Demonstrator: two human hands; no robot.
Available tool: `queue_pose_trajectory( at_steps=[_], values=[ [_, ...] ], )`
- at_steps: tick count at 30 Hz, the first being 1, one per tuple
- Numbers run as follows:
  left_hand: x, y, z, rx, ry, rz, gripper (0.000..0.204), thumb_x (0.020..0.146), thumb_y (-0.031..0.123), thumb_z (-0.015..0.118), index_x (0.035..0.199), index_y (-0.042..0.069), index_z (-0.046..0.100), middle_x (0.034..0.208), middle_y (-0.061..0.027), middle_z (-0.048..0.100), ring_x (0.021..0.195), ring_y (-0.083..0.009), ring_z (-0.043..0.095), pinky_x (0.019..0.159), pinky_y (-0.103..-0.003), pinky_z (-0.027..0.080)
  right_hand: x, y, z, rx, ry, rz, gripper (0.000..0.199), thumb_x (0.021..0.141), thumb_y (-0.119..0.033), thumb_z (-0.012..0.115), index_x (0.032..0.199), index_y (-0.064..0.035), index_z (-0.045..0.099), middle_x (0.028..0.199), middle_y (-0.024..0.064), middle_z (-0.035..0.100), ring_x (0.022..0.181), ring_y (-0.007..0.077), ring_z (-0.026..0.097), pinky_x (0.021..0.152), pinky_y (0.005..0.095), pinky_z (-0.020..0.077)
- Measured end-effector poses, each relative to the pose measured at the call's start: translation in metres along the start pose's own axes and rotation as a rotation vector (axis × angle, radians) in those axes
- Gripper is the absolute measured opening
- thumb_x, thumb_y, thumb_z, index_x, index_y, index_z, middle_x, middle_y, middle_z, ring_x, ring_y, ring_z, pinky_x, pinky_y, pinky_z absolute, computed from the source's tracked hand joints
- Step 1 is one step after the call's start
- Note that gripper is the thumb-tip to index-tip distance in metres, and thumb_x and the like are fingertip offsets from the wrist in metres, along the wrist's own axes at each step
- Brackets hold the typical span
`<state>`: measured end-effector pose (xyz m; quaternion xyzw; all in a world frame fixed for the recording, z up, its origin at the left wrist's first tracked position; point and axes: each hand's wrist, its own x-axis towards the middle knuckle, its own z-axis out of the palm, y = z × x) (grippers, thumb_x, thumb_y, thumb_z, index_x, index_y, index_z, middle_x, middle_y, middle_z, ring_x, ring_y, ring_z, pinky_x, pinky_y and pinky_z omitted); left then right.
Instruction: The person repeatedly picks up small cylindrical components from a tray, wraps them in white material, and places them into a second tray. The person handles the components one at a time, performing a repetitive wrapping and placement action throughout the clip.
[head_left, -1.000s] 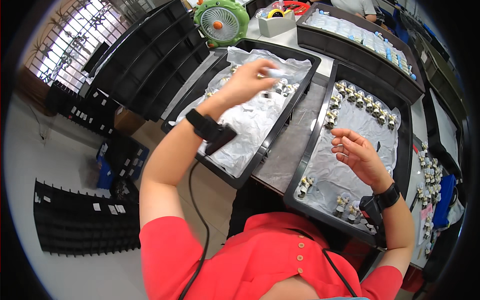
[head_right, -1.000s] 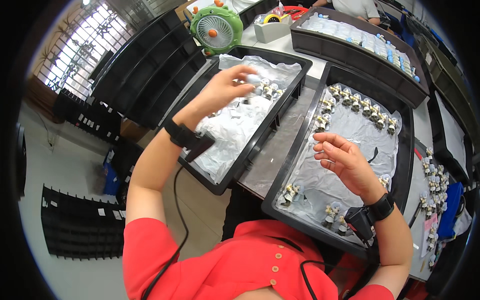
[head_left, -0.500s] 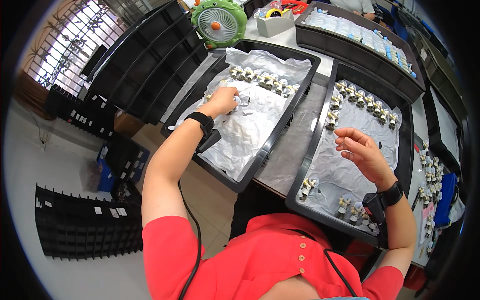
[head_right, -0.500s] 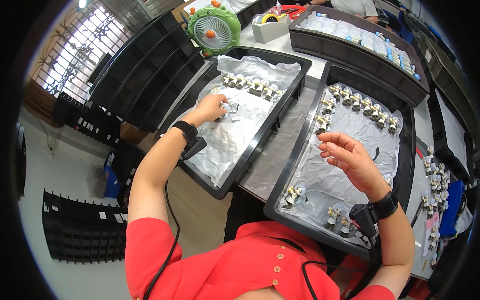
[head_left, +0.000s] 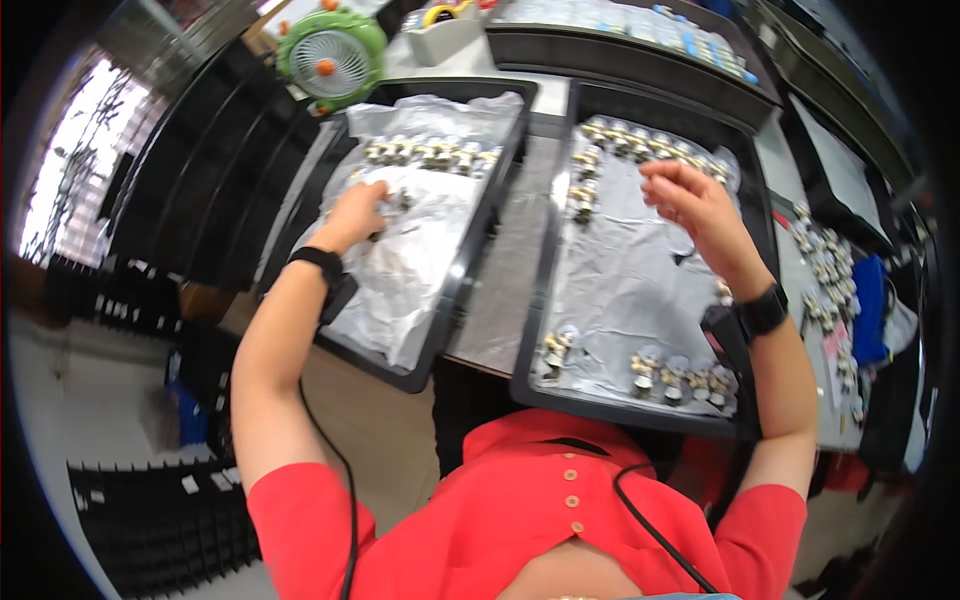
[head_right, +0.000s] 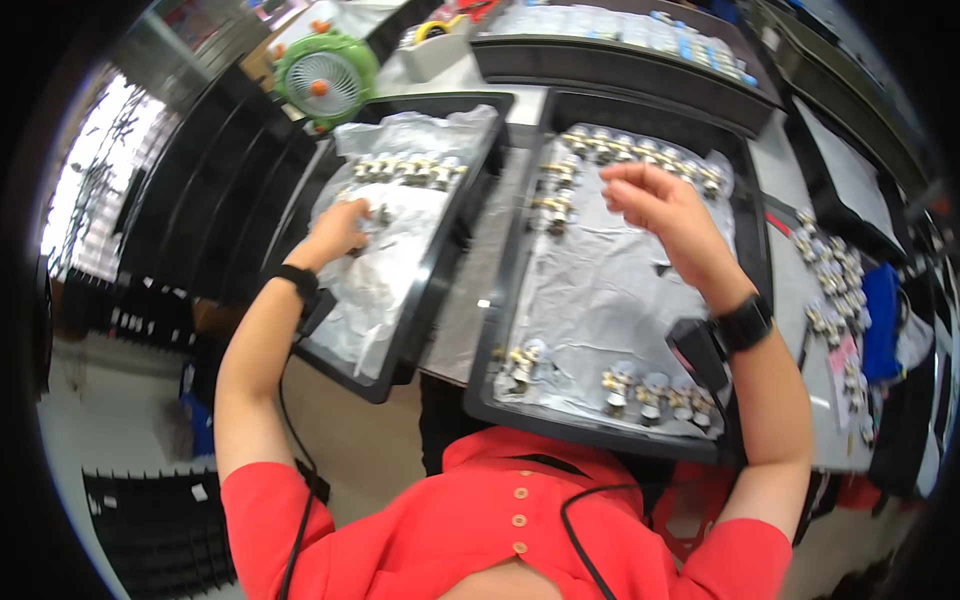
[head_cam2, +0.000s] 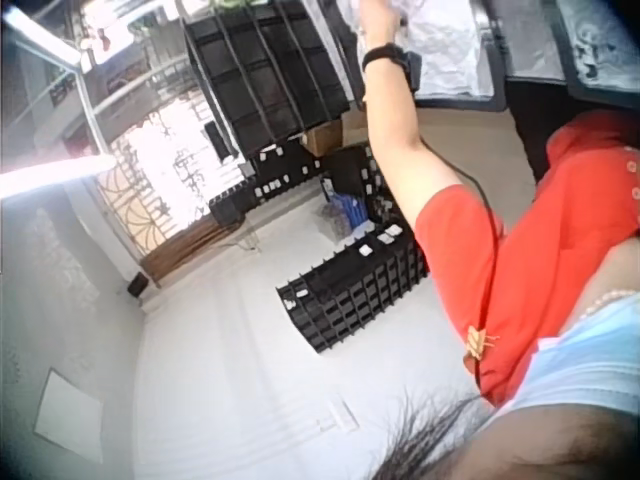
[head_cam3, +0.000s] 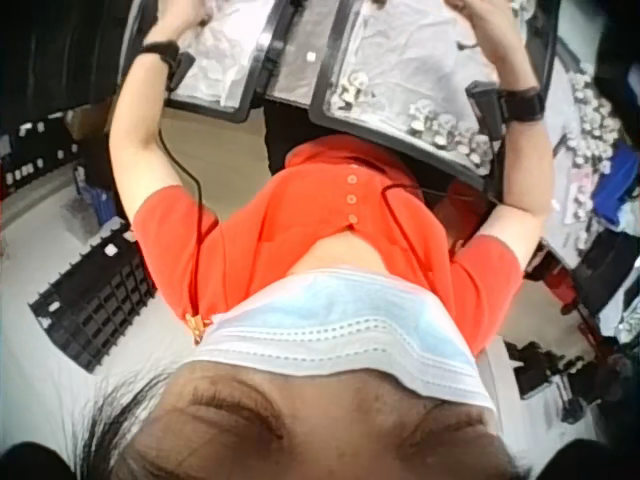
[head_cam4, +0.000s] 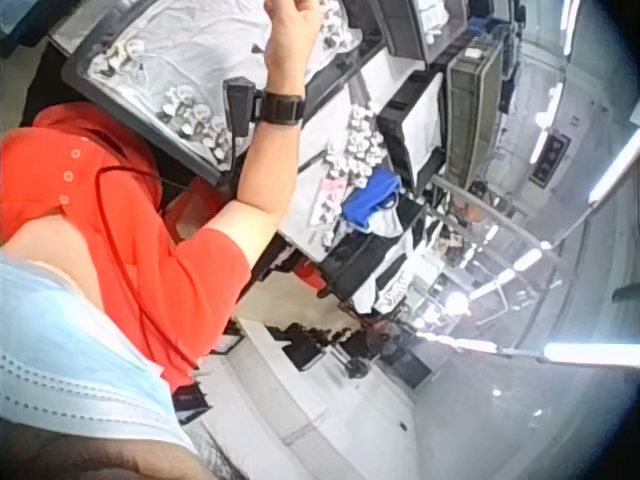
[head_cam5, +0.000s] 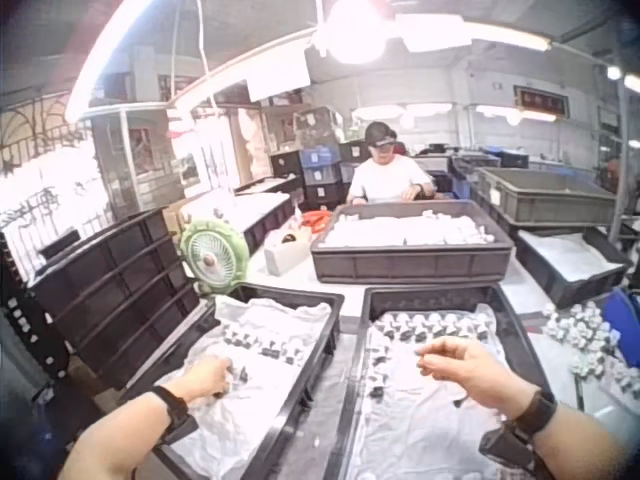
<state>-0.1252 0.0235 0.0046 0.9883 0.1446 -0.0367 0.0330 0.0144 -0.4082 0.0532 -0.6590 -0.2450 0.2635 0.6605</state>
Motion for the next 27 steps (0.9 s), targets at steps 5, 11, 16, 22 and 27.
queue_pose_trajectory(
  at_steps=[5, 11, 16, 22, 27],
  values=[
    [-0.005, 0.019, -0.022, 0.057, 0.010, 0.002, 0.041, 0.067, 0.017, 0.070, 0.106, 0.012, 0.059, 0.101, -0.0169, 0.061, 0.099, -0.0336, 0.057, 0.082, -0.041, 0.046, 0.004, 0.002, -0.038, -0.725, 0.323, -0.188, 0.027, 0.081, -0.019, 0.063, 0.100, 0.0003, 0.060, 0.092, 0.0109, 0.064, 0.086, 0.0183, 0.060, 0.076, 0.0290, 0.0468],
    [-0.019, 0.120, -0.088, -0.452, 0.181, 0.239, 0.035, 0.077, 0.020, 0.067, 0.109, 0.006, 0.059, 0.095, -0.0127, 0.063, 0.083, -0.0227, 0.062, 0.073, -0.032, 0.048, 0.005, 0.033, -0.064, -1.138, 0.088, 0.065, 0.027, 0.070, -0.022, 0.066, 0.085, 0.0002, 0.063, 0.080, 0.0156, 0.065, 0.078, 0.0284, 0.063, 0.069, 0.0352, 0.0488],
    [-0.056, 0.200, -0.098, -0.783, -0.088, 0.485, 0.031, 0.083, 0.017, 0.064, 0.111, 0.006, 0.059, 0.089, -0.0015, 0.060, 0.072, -0.0054, 0.056, 0.059, -0.019, 0.043, -0.014, 0.021, -0.012, -1.068, -0.383, 0.189, 0.028, 0.070, -0.026, 0.068, 0.079, -0.0011, 0.062, 0.073, 0.0110, 0.064, 0.068, 0.0221, 0.061, 0.060, 0.0318, 0.0475],
    [-0.056, 0.211, -0.082, -1.108, -0.418, 0.579, 0.036, 0.085, 0.025, 0.064, 0.114, 0.004, 0.057, 0.095, -0.0032, 0.061, 0.082, -0.0070, 0.058, 0.072, -0.020, 0.046, -0.051, 0.012, 0.040, -1.328, -0.881, 0.263, 0.049, 0.066, -0.040, 0.071, 0.090, 0.0012, 0.058, 0.080, 0.0168, 0.063, 0.078, 0.0328, 0.061, 0.067, 0.0386, 0.0477],
    [-0.051, 0.222, -0.063, -1.304, -0.532, 0.579, 0.035, 0.086, 0.020, 0.061, 0.117, 0.004, 0.055, 0.104, -0.0059, 0.059, 0.090, -0.0095, 0.057, 0.079, -0.024, 0.046, -0.062, 0.010, 0.043, -1.127, -0.711, 0.190, 0.039, 0.062, -0.023, 0.069, 0.089, 0.0012, 0.055, 0.084, 0.0182, 0.060, 0.081, 0.0351, 0.059, 0.071, 0.0392, 0.0470]
  ],
)
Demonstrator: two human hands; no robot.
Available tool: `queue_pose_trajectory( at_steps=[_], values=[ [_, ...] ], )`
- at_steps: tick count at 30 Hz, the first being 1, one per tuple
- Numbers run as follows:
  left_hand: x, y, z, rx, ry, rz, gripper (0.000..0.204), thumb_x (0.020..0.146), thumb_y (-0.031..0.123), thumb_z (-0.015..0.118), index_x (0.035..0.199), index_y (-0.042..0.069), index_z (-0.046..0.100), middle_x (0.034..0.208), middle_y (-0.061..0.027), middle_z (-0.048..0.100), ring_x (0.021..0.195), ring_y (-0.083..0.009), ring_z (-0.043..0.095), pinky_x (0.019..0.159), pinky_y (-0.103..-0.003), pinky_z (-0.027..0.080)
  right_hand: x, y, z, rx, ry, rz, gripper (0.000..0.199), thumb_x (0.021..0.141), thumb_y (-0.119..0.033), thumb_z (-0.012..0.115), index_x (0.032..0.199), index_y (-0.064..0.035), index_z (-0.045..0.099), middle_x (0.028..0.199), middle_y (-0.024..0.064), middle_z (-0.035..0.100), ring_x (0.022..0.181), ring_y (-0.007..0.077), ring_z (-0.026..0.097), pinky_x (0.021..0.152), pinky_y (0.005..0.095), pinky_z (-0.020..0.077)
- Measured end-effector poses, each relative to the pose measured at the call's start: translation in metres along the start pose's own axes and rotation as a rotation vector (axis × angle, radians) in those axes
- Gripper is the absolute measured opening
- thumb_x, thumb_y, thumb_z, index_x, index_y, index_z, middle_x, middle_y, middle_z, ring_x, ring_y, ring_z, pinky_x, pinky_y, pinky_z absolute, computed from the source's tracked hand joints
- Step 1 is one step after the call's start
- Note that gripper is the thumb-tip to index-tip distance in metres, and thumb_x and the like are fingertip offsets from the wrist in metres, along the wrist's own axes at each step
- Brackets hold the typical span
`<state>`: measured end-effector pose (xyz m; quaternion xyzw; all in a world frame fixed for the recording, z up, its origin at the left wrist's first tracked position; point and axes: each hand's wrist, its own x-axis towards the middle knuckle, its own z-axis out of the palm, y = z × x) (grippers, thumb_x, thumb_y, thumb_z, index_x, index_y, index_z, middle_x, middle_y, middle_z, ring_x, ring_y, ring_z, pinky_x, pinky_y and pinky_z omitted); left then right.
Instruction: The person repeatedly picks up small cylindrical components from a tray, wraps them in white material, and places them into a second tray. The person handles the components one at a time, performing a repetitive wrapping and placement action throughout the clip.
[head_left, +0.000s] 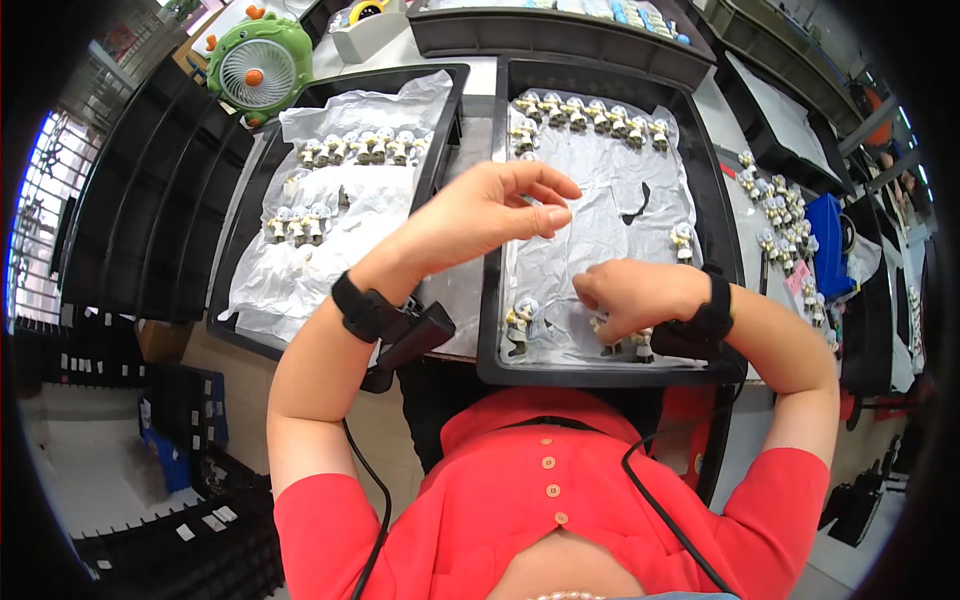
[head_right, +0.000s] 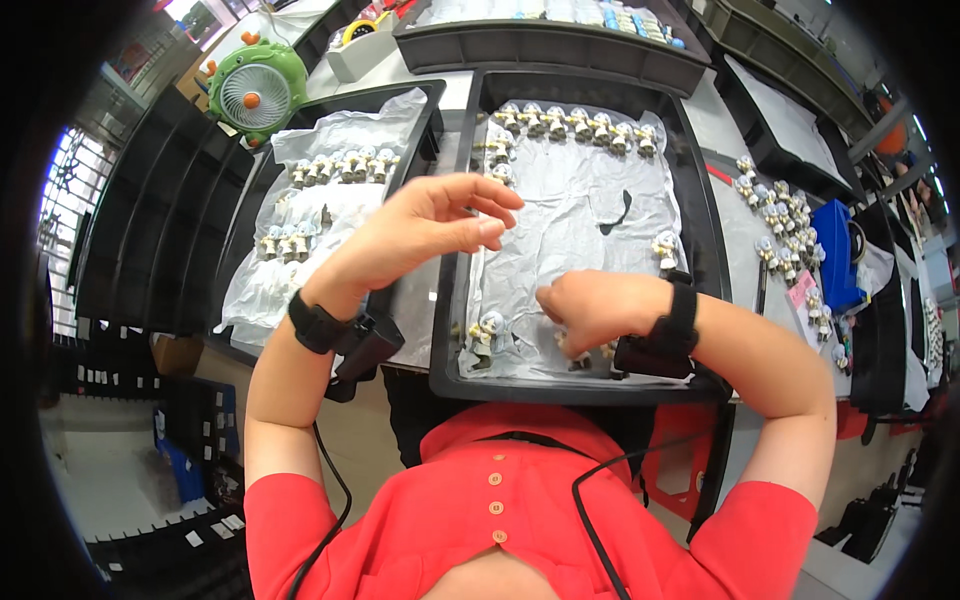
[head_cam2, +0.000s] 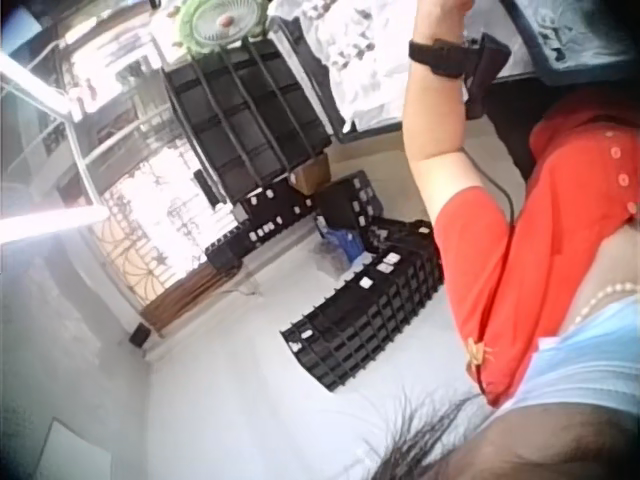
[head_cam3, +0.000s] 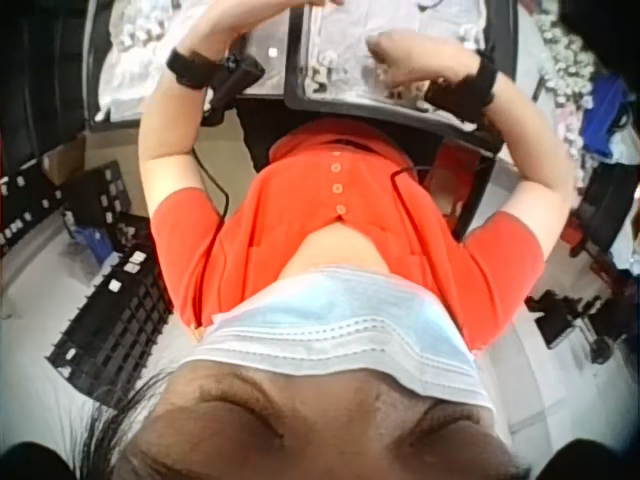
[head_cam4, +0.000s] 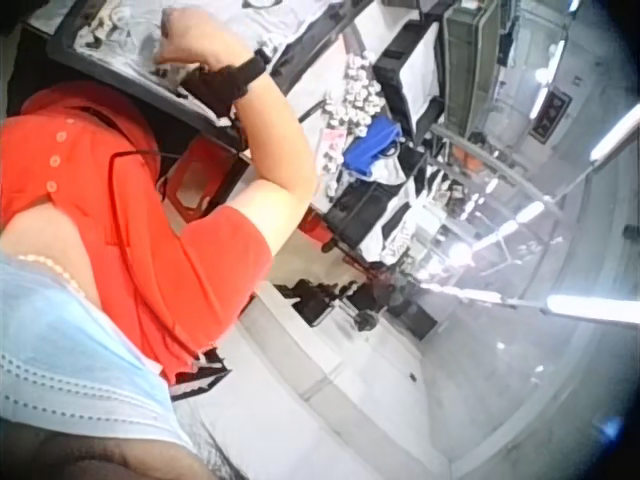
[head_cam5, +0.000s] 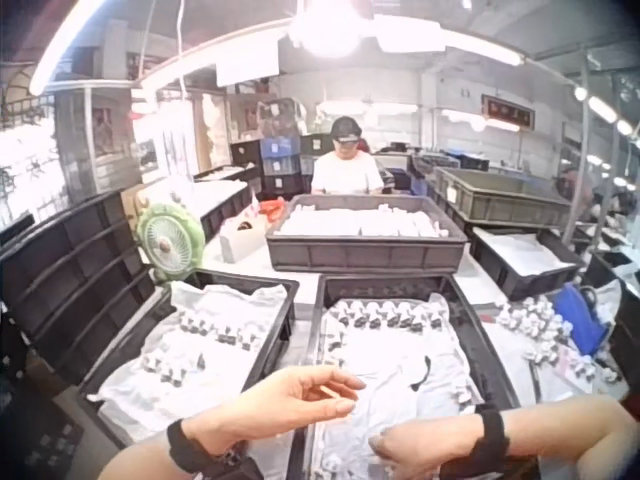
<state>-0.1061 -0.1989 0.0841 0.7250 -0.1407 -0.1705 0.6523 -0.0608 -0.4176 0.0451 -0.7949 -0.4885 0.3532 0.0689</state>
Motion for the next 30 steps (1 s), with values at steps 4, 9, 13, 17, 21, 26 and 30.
queue_pose_trajectory(
  at_steps=[4, 9, 13, 17, 21, 26, 30],
  values=[
    [0.002, -0.023, -0.002, -0.105, 0.106, -0.037, 0.043, 0.087, 0.016, 0.060, 0.127, 0.010, 0.046, 0.113, -0.0034, 0.054, 0.099, -0.0091, 0.052, 0.085, -0.025, 0.043, -0.001, -0.017, -0.045, 0.273, 0.459, -0.197, 0.038, 0.067, -0.015, 0.069, 0.098, -0.0003, 0.051, 0.094, 0.0153, 0.059, 0.086, 0.0289, 0.060, 0.075, 0.0360, 0.0483],
    [0.004, -0.026, 0.005, -0.496, 0.105, -0.108, 0.045, 0.093, 0.018, 0.052, 0.135, 0.013, 0.036, 0.112, -0.0003, 0.054, 0.099, -0.0083, 0.054, 0.087, -0.026, 0.045, 0.014, -0.009, -0.045, 0.683, 0.745, -0.326, 0.037, 0.071, -0.007, 0.068, 0.103, -0.0035, 0.049, 0.104, 0.0082, 0.056, 0.091, 0.0187, 0.058, 0.078, 0.0309, 0.0501],
    [0.009, -0.034, 0.005, -0.464, 0.114, -0.104, 0.050, 0.091, 0.023, 0.056, 0.136, 0.014, 0.035, 0.106, 0.0004, 0.056, 0.097, -0.0082, 0.054, 0.085, -0.026, 0.045, 0.025, 0.001, -0.035, 0.580, 0.833, -0.360, 0.039, 0.072, -0.006, 0.069, 0.106, -0.0044, 0.050, 0.107, 0.0080, 0.056, 0.098, 0.0184, 0.056, 0.079, 0.0299, 0.0498],
    [0.008, -0.034, 0.013, -0.338, 0.178, -0.019, 0.052, 0.088, 0.022, 0.059, 0.134, 0.011, 0.035, 0.107, -0.0065, 0.056, 0.098, -0.0145, 0.057, 0.085, -0.032, 0.046, 0.030, 0.004, -0.029, 0.523, 0.829, -0.385, 0.054, 0.069, -0.011, 0.074, 0.117, -0.0061, 0.048, 0.110, 0.0086, 0.055, 0.100, 0.0209, 0.056, 0.083, 0.0325, 0.0477],
    [0.008, -0.030, 0.011, -0.549, 0.173, -0.018, 0.050, 0.090, 0.019, 0.053, 0.134, 0.008, 0.032, 0.116, -0.0137, 0.053, 0.101, -0.0230, 0.058, 0.084, -0.035, 0.048, 0.023, -0.002, -0.031, 0.362, 0.878, -0.451, 0.069, 0.067, -0.017, 0.078, 0.125, -0.0069, 0.043, 0.112, 0.0099, 0.054, 0.102, 0.0230, 0.054, 0.087, 0.0349, 0.0445],
    [0.010, -0.035, 0.006, -0.705, 0.121, 0.034, 0.049, 0.093, 0.018, 0.046, 0.137, 0.007, 0.027, 0.124, -0.0179, 0.049, 0.105, -0.0294, 0.058, 0.084, -0.037, 0.049, 0.036, 0.014, -0.019, 0.432, 0.858, -0.356, 0.072, 0.067, -0.021, 0.078, 0.127, -0.0055, 0.042, 0.112, 0.0111, 0.054, 0.103, 0.0227, 0.054, 0.087, 0.0351, 0.0435],
    [0.011, -0.038, 0.004, -0.740, 0.082, 0.054, 0.050, 0.094, 0.018, 0.044, 0.139, 0.007, 0.025, 0.125, -0.0188, 0.048, 0.107, -0.0305, 0.057, 0.085, -0.038, 0.049, 0.036, 0.012, -0.018, 0.496, 0.825, -0.310, 0.072, 0.068, -0.023, 0.078, 0.127, -0.0044, 0.041, 0.114, 0.0115, 0.054, 0.103, 0.0217, 0.055, 0.085, 0.0343, 0.0442]
  ],
)
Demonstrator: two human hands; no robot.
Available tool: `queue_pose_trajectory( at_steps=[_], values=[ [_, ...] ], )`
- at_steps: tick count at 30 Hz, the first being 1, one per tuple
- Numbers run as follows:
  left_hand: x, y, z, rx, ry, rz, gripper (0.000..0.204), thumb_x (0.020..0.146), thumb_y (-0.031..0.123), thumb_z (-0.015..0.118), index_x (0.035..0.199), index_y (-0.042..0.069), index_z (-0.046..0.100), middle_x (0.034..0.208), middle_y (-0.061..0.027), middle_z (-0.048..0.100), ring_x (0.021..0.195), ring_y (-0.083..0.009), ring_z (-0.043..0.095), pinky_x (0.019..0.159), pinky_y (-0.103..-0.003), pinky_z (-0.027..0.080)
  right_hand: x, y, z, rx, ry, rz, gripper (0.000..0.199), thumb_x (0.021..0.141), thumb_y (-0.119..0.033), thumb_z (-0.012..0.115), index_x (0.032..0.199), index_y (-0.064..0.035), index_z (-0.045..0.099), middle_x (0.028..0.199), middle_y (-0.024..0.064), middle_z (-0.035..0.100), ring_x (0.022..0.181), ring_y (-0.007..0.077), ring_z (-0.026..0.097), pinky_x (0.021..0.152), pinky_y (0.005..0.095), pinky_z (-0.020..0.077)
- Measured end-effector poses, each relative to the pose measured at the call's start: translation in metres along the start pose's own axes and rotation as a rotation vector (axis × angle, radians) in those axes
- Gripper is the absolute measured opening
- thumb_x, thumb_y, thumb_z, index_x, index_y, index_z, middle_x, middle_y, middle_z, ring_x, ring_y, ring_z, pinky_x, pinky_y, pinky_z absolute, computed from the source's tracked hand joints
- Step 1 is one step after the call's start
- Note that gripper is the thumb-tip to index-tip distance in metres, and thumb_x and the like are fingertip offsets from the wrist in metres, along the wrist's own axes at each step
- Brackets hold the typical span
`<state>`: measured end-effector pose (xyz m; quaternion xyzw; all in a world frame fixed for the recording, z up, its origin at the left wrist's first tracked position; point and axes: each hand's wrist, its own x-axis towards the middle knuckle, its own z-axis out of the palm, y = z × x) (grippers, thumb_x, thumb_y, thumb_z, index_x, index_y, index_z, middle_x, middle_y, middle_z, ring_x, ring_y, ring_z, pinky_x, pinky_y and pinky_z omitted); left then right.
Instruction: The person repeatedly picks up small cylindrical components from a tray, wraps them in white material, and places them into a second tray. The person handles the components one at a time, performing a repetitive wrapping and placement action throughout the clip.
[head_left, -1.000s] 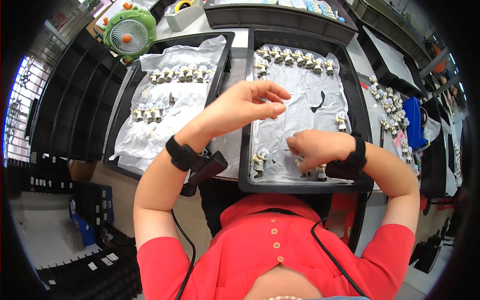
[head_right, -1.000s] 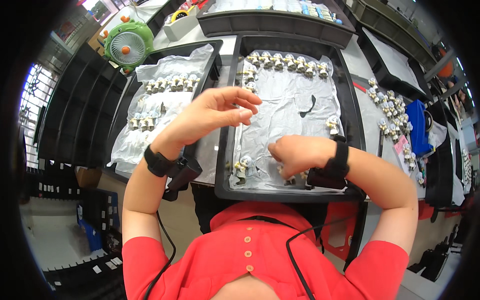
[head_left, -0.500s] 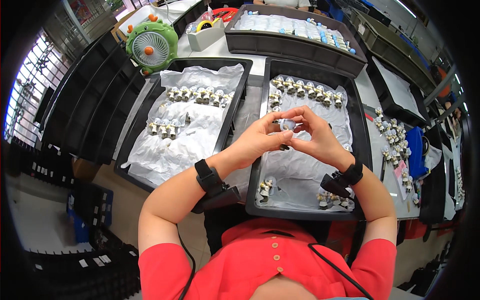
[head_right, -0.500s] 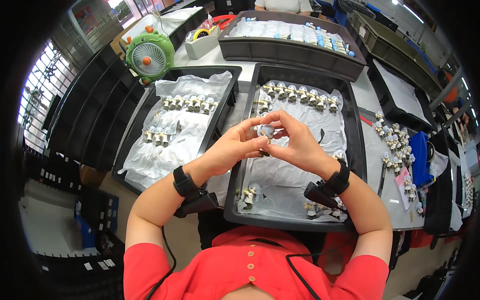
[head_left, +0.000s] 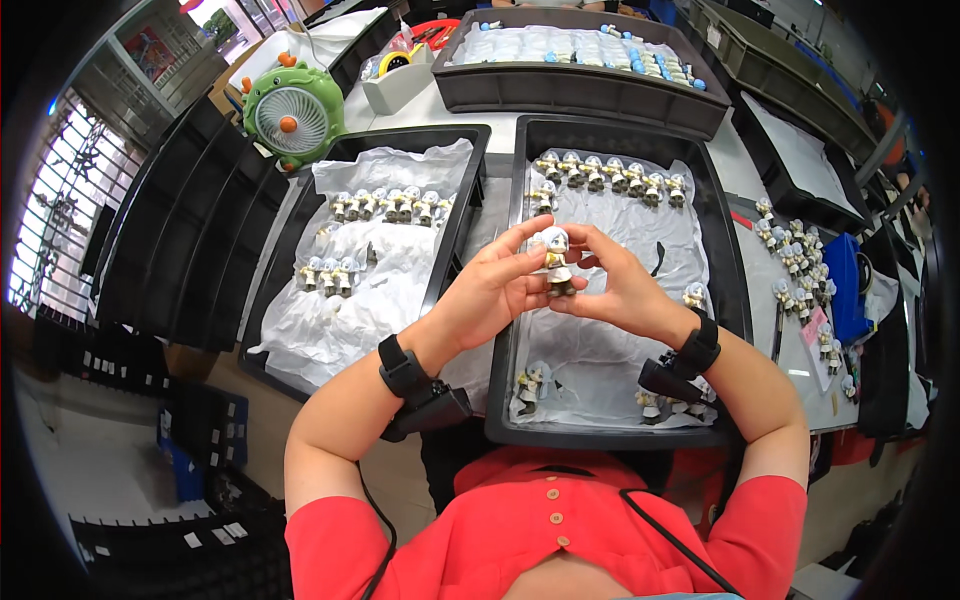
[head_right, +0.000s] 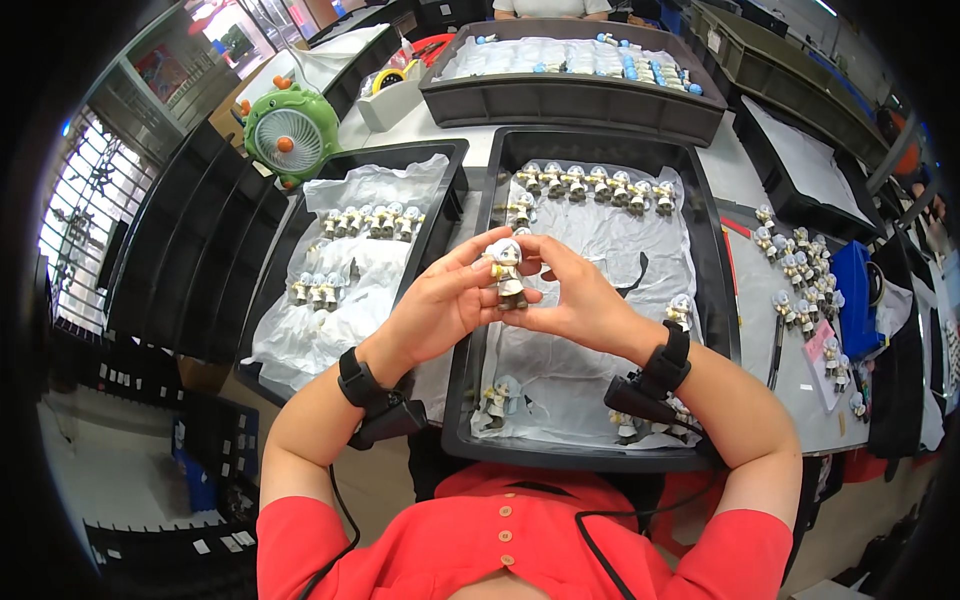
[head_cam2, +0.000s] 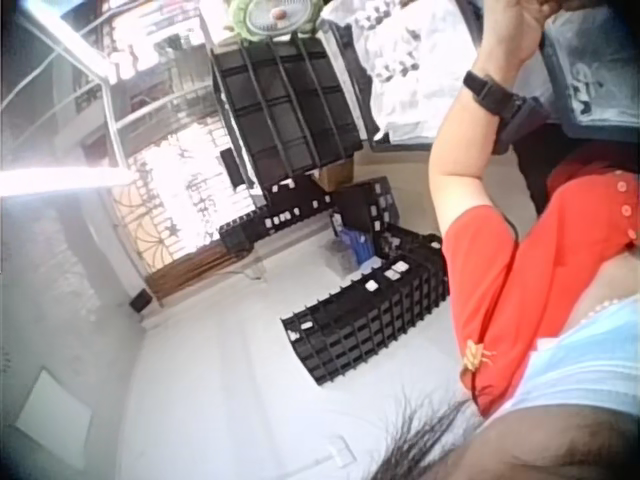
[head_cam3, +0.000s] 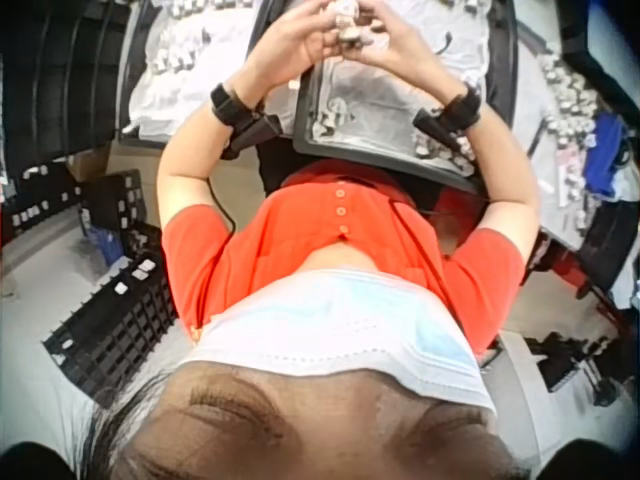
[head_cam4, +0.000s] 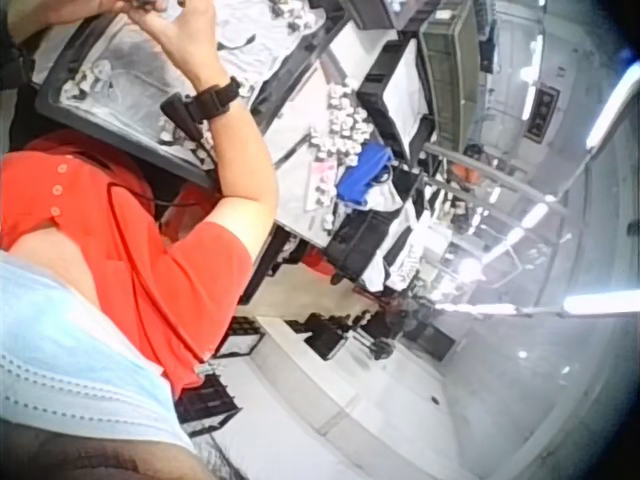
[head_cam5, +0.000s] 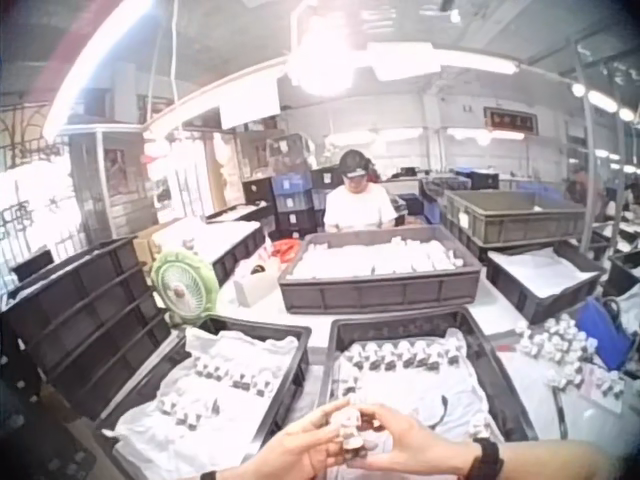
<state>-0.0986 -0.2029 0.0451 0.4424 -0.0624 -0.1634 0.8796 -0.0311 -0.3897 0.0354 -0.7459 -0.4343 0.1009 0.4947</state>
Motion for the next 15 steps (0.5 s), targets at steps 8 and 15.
queue_pose_trajectory(
  at_steps=[8, 15],
  values=[
    [-0.0002, -0.0016, 0.0007, 0.034, 0.056, -0.015, 0.051, 0.095, 0.024, 0.047, 0.138, 0.007, 0.025, 0.127, -0.0192, 0.047, 0.105, -0.0278, 0.058, 0.083, -0.037, 0.049, 0.0001, 0.0048, 0.0017, 0.295, -0.029, 0.114, 0.072, 0.069, -0.025, 0.077, 0.128, -0.0037, 0.041, 0.117, 0.0101, 0.053, 0.106, 0.0196, 0.053, 0.087, 0.0341, 0.0445],
    [-0.0014, -0.0032, 0.0025, 0.108, 0.148, -0.026, 0.058, 0.090, 0.026, 0.057, 0.135, 0.005, 0.027, 0.116, -0.0147, 0.053, 0.102, -0.0251, 0.059, 0.082, -0.036, 0.049, 0.0000, 0.0003, 0.0013, 0.291, -0.058, 0.163, 0.069, 0.069, -0.024, 0.077, 0.125, -0.0050, 0.044, 0.117, 0.0078, 0.053, 0.108, 0.0187, 0.051, 0.087, 0.0335, 0.0444]
  ],
)
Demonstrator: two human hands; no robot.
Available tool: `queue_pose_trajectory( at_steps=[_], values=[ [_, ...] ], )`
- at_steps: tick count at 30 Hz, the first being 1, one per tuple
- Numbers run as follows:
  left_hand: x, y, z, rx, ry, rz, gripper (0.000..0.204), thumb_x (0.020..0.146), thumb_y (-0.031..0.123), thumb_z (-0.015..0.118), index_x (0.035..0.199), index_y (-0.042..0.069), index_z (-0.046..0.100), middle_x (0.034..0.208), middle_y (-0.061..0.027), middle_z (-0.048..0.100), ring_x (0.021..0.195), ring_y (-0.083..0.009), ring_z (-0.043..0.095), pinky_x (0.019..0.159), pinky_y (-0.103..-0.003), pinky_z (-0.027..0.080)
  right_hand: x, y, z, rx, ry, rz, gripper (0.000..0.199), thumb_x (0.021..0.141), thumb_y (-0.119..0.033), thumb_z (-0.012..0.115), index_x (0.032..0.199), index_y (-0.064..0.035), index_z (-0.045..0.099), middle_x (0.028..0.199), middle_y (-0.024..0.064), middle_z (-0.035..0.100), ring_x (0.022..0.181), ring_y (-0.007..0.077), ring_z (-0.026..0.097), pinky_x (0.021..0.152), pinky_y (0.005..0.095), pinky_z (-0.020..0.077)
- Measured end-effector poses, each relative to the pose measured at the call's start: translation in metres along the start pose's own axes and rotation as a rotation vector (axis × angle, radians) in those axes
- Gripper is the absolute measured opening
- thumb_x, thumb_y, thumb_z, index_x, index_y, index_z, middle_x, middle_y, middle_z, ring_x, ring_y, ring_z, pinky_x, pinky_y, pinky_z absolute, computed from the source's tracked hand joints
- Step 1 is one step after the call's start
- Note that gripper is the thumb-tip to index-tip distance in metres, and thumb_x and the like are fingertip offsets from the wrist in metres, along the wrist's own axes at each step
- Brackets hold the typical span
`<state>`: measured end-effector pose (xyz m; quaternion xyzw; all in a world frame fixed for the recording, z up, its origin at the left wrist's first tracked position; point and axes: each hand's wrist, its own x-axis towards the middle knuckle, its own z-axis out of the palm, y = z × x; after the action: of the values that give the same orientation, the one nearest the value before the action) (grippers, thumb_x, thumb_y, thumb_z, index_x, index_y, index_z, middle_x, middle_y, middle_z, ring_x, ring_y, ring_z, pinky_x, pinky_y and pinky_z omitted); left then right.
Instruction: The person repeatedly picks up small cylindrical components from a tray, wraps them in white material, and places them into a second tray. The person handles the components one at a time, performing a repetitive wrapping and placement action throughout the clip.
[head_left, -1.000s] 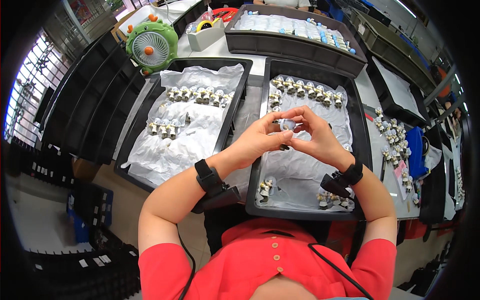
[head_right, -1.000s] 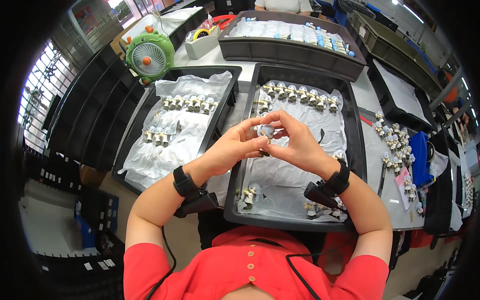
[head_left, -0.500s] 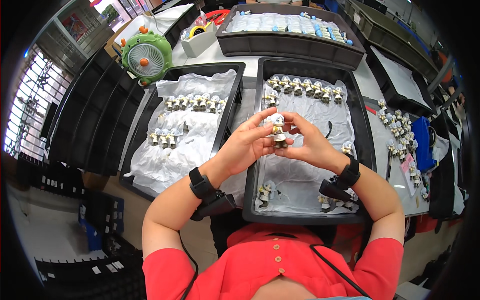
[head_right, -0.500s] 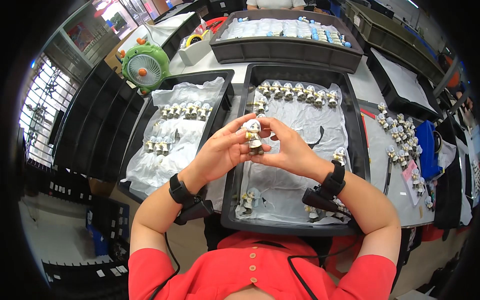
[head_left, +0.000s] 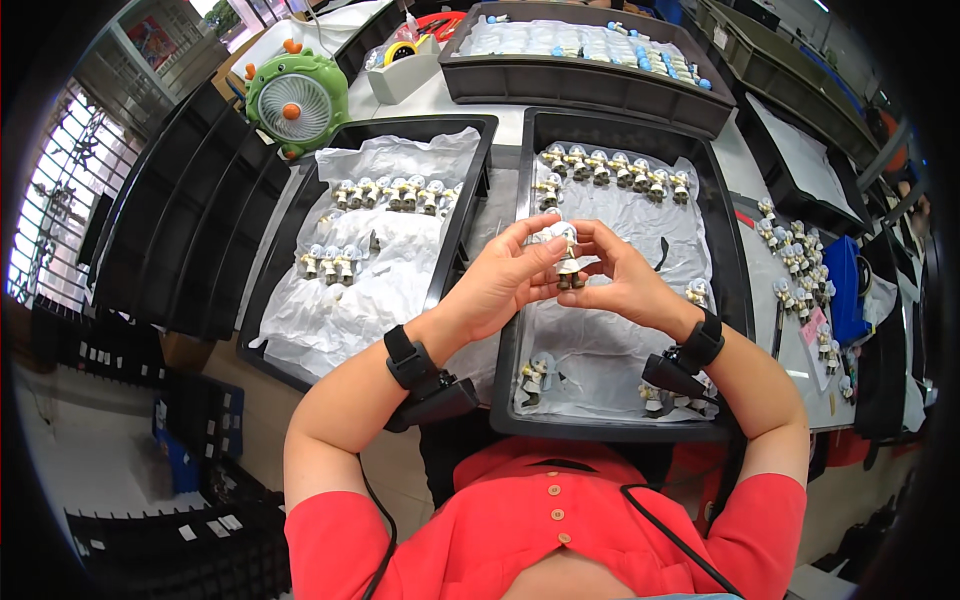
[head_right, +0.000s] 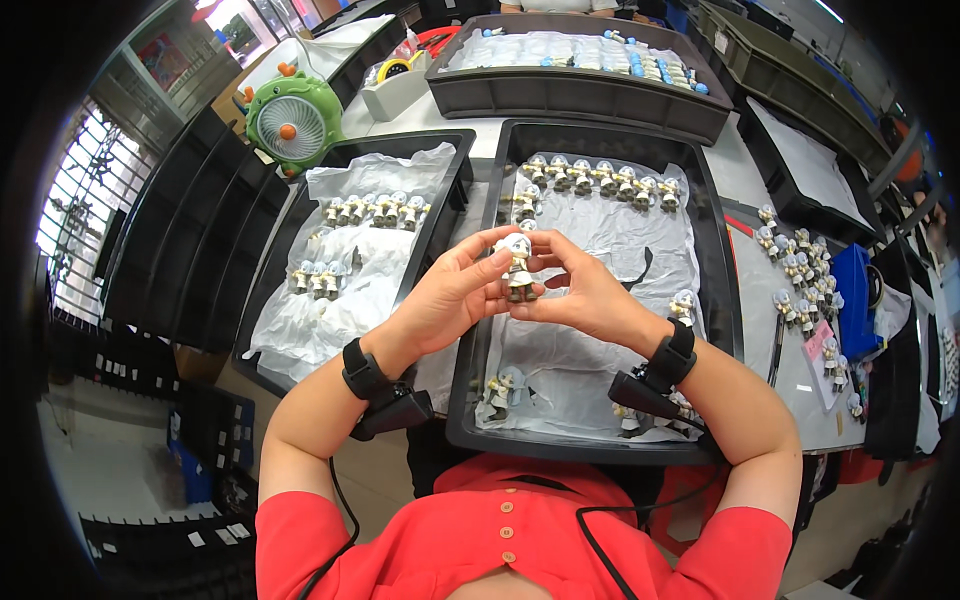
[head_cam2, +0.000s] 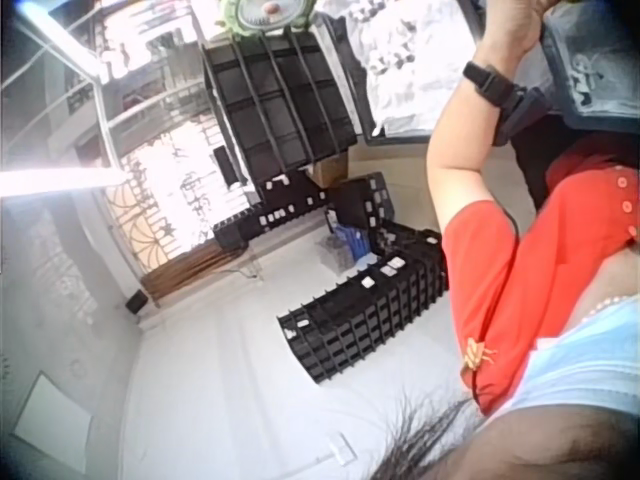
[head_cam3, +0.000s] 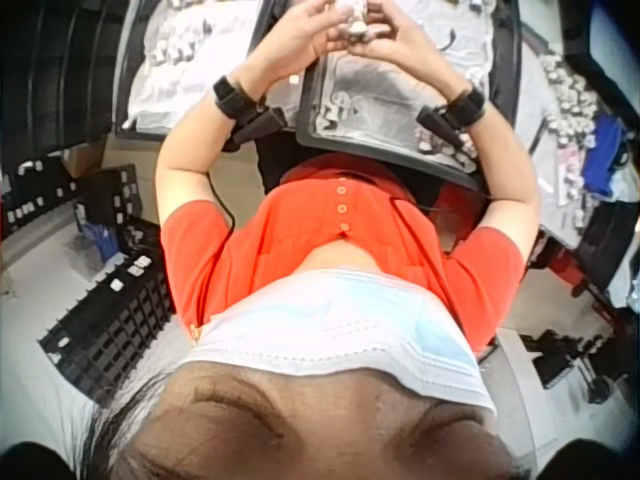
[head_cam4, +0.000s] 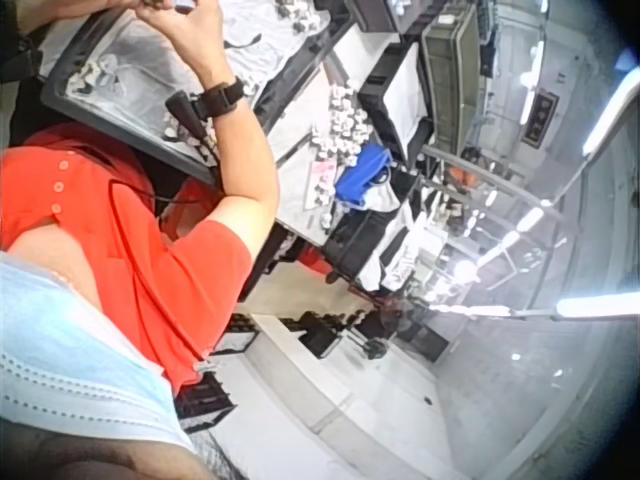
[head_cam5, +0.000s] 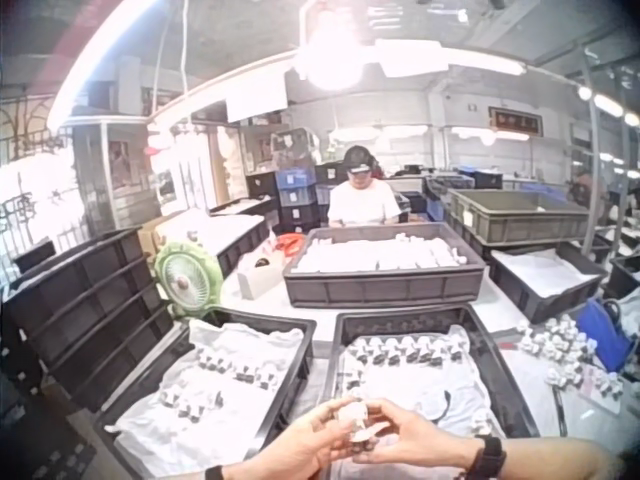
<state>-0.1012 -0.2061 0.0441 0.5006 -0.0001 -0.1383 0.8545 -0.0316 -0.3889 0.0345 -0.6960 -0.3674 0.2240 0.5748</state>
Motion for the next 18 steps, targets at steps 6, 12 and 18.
queue_pose_trajectory(
  at_steps=[6, 12, 18],
  values=[
    [-0.003, 0.003, 0.000, -0.024, 0.020, 0.032, 0.055, 0.090, 0.025, 0.057, 0.134, 0.005, 0.030, 0.112, -0.0113, 0.054, 0.100, -0.0232, 0.059, 0.082, -0.037, 0.050, -0.002, -0.007, -0.005, -0.114, 0.078, -0.030, 0.063, 0.066, -0.023, 0.078, 0.119, -0.0059, 0.047, 0.114, 0.0071, 0.053, 0.108, 0.0190, 0.051, 0.088, 0.0337, 0.0422],
    [-0.004, 0.002, 0.003, 0.020, 0.057, 0.022, 0.043, 0.092, 0.023, 0.054, 0.128, 0.005, 0.042, 0.116, -0.0069, 0.054, 0.104, -0.0202, 0.058, 0.084, -0.035, 0.050, -0.004, -0.020, -0.005, -0.422, 0.181, -0.304, 0.060, 0.063, -0.017, 0.078, 0.115, -0.0067, 0.049, 0.109, 0.0087, 0.051, 0.104, 0.0245, 0.050, 0.087, 0.0355, 0.0424],
    [-0.003, -0.004, 0.008, 0.090, -0.105, 0.057, 0.043, 0.093, 0.025, 0.052, 0.129, 0.005, 0.041, 0.119, -0.0064, 0.053, 0.108, -0.0212, 0.055, 0.088, -0.034, 0.047, -0.005, -0.023, 0.007, -0.649, 0.221, -0.611, 0.063, 0.060, -0.010, 0.077, 0.117, -0.0078, 0.051, 0.111, 0.0110, 0.049, 0.106, 0.0303, 0.047, 0.089, 0.0375, 0.0416]
  ],
)
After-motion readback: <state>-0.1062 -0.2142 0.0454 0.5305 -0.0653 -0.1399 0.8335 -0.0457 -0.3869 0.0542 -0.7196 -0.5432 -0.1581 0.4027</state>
